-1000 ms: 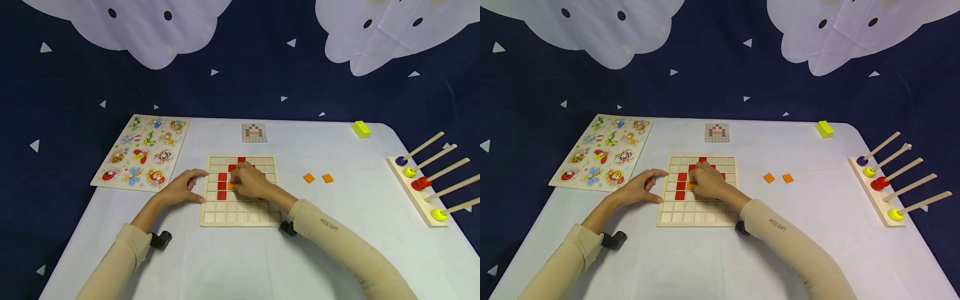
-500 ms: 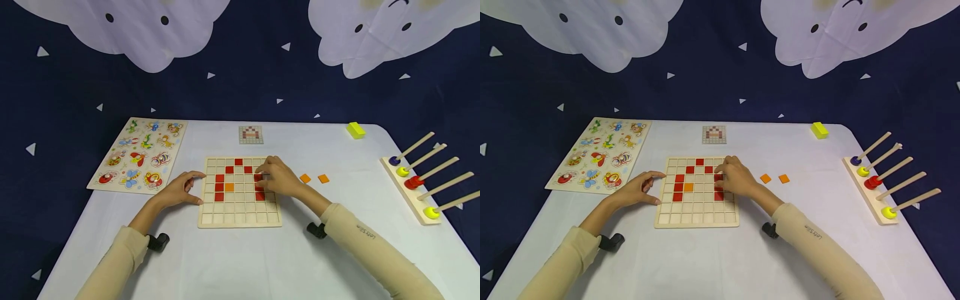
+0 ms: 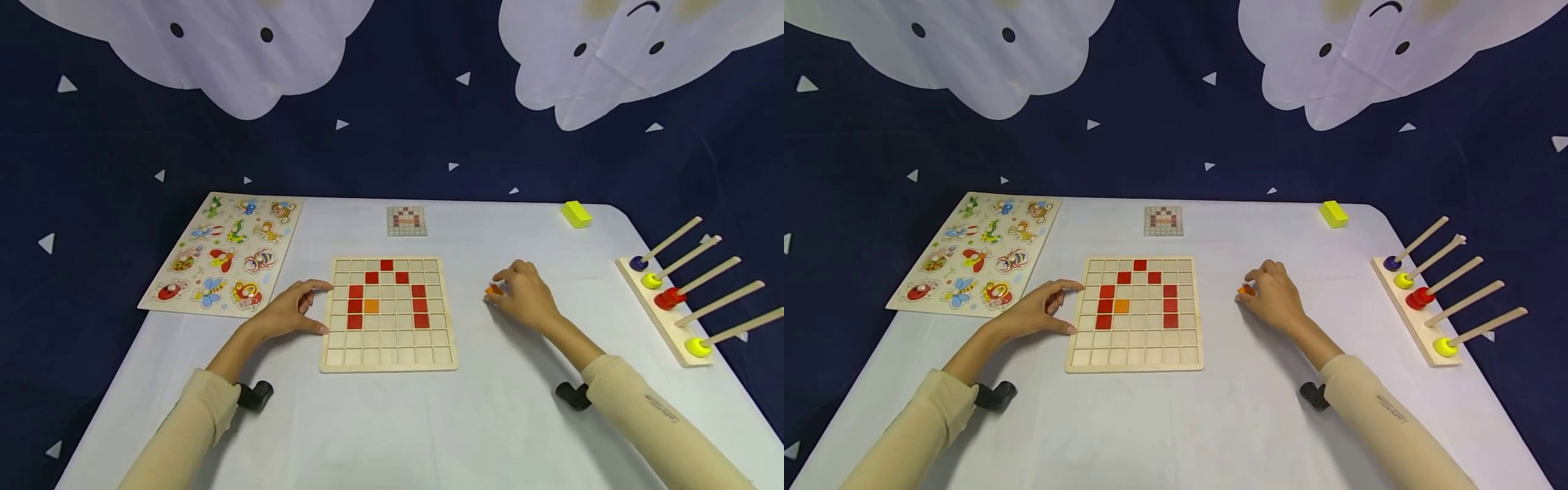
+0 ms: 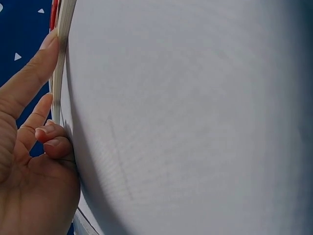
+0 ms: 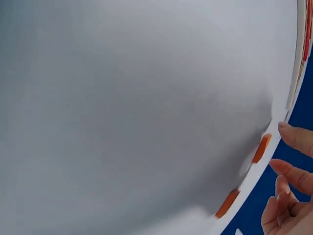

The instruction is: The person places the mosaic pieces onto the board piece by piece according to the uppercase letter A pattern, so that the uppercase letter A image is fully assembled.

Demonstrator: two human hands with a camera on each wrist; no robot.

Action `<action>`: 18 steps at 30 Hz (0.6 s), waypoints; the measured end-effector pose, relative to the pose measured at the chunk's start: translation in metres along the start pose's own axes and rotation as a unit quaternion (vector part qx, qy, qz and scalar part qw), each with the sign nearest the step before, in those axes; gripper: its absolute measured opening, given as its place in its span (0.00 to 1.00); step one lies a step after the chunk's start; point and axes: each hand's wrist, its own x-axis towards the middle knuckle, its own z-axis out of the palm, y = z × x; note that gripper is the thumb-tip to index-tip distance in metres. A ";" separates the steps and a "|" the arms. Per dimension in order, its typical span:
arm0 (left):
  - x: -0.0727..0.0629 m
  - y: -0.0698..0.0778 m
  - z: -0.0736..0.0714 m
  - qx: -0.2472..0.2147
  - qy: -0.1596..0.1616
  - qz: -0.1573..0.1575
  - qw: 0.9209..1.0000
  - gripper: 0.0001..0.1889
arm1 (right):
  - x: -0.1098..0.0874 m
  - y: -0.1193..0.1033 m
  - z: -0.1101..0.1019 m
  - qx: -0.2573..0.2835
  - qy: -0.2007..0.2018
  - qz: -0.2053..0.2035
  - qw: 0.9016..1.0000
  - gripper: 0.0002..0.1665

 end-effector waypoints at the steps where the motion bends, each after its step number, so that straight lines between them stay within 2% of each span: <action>1: 0.000 0.000 0.000 -0.001 0.000 0.000 1.000 0.40 | -0.002 0.003 0.000 -0.001 0.004 0.003 1.000 0.23; 12: 0.000 0.001 -0.001 0.000 -0.003 -0.003 1.000 0.41 | -0.003 0.015 0.006 0.002 0.002 -0.003 1.000 0.16; 18: 0.000 -0.001 -0.001 0.003 -0.001 -0.009 1.000 0.41 | 0.002 0.004 0.009 0.032 0.004 -0.014 0.999 0.15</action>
